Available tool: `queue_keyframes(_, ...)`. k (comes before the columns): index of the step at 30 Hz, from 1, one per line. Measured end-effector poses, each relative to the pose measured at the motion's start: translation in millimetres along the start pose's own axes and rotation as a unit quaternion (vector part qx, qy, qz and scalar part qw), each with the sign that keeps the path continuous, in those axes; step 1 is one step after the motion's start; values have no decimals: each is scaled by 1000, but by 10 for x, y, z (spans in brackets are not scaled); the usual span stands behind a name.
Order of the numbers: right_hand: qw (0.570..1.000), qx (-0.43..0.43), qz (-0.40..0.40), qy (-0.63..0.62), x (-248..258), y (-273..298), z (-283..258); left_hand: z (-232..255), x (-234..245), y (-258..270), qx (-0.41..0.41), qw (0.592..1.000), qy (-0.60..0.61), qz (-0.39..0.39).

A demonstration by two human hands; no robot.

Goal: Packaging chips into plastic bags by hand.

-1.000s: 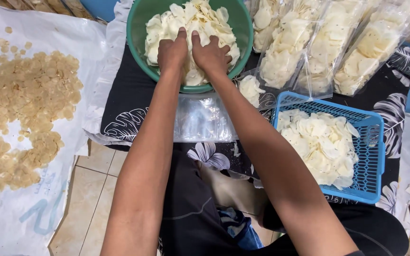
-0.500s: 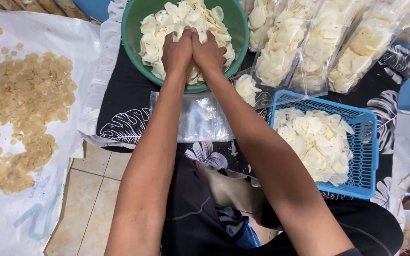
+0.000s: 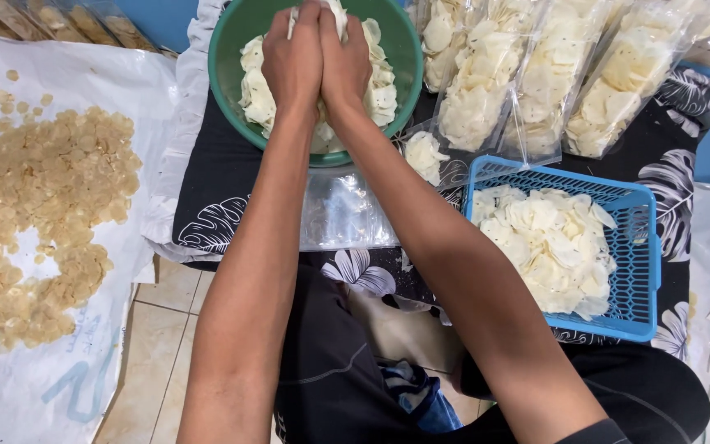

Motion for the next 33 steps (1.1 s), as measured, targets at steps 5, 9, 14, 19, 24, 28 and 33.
queue_keyframes(5, 996, 49, 8, -74, 128, 37, -243, 204, -12, 57, -96, 995, 9, 21)
queue_keyframes(9, 994, 59, 32, -85, 635, 6, -429, 533, -132, 481, -113, 994, 3, -1)
queue_keyframes(14, 986, 102, 66, -116, 1926, 175, -400, 650, -569, 1568, -148, 986, 4, -70)
queue_keyframes(19, 978, 130, 148, -71, 3259, 563, -210, 383, -996, 2747, -135, 964, 41, -227)
queue_keyframes(24, 978, 51, 197, -40, 4087, 681, 425, -23, -1203, 3255, -86, 894, -28, -440)
queue_keyframes(28, 984, 129, 112, 46, 4490, 704, 730, -397, -1083, 3132, -137, 839, -67, -523)
queue_keyframes(33, 954, 179, 36, 239, 4670, 823, 749, -489, -825, 3175, -285, 817, -181, -467)
Point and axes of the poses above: each hand's wrist, its own y-axis away from the middle knuckle, its own x-axis out of the back of the hand, z = x × y, the point moved 1 cm from there along -y, towards the middle knuckle, and after that the axes turned 10 degrees about z, right-handed, at the moved point
